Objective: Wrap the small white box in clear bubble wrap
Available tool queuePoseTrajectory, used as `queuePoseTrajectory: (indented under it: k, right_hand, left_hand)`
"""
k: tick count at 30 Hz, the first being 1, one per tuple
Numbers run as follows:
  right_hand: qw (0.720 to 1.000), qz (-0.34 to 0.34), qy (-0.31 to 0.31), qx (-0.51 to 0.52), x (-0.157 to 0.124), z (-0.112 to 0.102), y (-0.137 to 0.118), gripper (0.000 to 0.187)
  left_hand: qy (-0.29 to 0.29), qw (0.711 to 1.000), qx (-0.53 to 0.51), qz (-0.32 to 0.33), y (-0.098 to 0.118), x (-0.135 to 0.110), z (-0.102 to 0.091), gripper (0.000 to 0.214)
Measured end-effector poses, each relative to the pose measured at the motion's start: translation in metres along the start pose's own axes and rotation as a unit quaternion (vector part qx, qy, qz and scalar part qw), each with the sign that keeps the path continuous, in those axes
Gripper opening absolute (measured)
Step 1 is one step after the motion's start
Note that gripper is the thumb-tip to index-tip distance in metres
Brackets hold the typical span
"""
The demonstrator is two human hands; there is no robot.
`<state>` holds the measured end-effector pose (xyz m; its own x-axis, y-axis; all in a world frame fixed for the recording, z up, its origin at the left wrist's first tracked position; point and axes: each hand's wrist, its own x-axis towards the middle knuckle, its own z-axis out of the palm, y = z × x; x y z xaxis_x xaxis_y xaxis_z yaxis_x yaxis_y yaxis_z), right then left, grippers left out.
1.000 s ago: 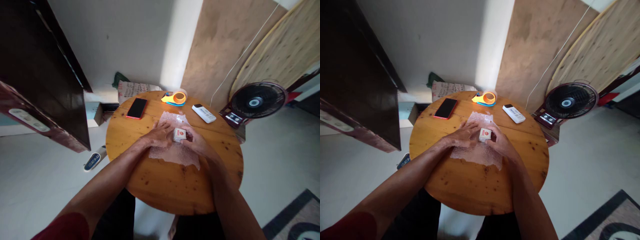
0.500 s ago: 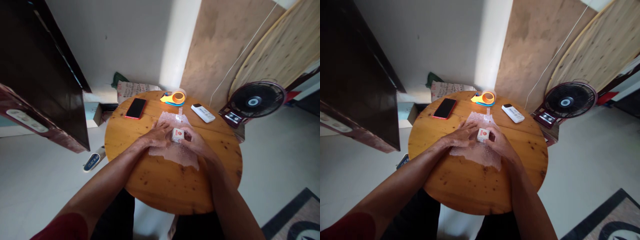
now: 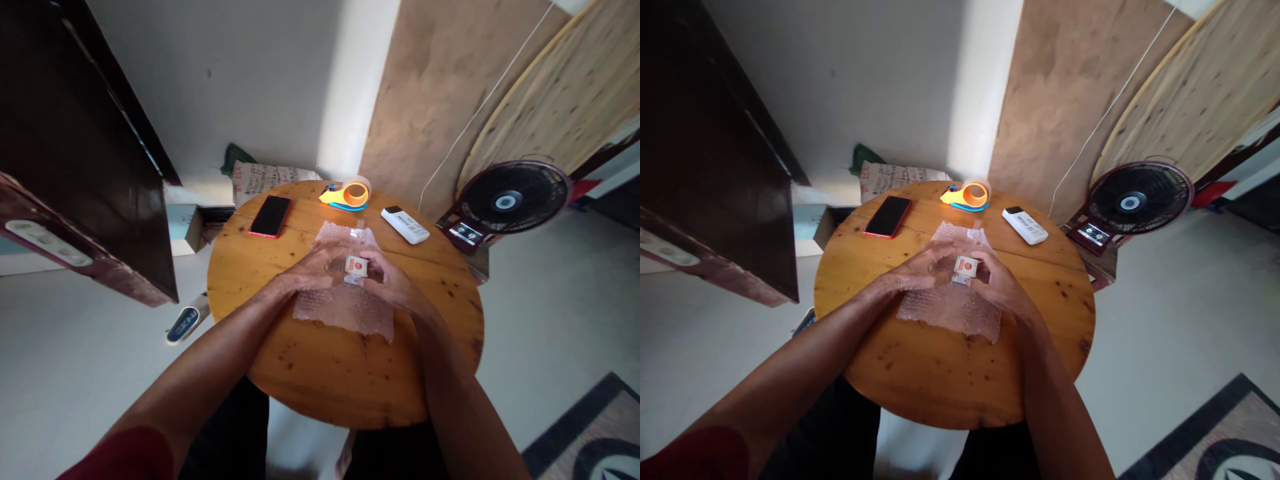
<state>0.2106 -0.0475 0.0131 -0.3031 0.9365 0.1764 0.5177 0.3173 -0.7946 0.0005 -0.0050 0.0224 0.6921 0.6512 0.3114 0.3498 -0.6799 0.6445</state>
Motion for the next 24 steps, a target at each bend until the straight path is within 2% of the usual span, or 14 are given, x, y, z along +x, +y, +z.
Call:
queuePoseTrajectory:
  k: [2, 4, 7, 10, 12, 16, 19, 21, 24]
  right_hand:
    - [0.998, 0.014, 0.051, -0.02, 0.0, -0.002, 0.0, 0.032]
    - [0.994, 0.025, 0.096, -0.037, 0.0, -0.004, -0.001, 0.023]
    - [0.996, 0.034, 0.081, -0.032, 0.0, -0.007, -0.002, 0.016]
    - [0.995, 0.049, 0.052, -0.067, -0.002, -0.011, -0.005, 0.02]
    - [0.993, 0.063, 0.017, -0.094, -0.005, -0.016, -0.009, 0.026]
    - [0.988, 0.036, -0.132, -0.074, -0.012, -0.027, -0.024, 0.027]
    - [0.97, 0.01, -0.228, -0.085, -0.016, -0.029, -0.035, 0.027]
    - [0.957, 0.002, -0.261, -0.127, -0.018, -0.026, -0.04, 0.034]
    - [0.941, -0.023, -0.272, -0.201, -0.021, -0.015, -0.048, 0.037]
  left_hand:
    - [0.014, 0.997, -0.064, 0.033, -0.003, 0.001, 0.002, 0.045]
    - [0.019, 0.995, -0.094, 0.033, -0.005, 0.001, 0.003, 0.041]
    - [0.032, 0.992, -0.12, 0.015, -0.007, 0.0, 0.005, 0.04]
    - [0.03, 0.99, -0.137, -0.008, -0.009, -0.001, 0.008, 0.039]
    - [0.027, 0.989, -0.143, -0.018, -0.011, -0.001, 0.011, 0.037]
    - [0.025, 0.988, -0.148, -0.025, -0.011, -0.001, 0.013, 0.032]
    - [0.024, 0.989, -0.145, -0.029, -0.009, -0.001, 0.013, 0.034]
    - [0.023, 0.989, -0.142, -0.036, -0.008, -0.001, 0.012, 0.035]
    - [0.022, 0.988, -0.145, -0.042, -0.008, -0.001, 0.013, 0.036]
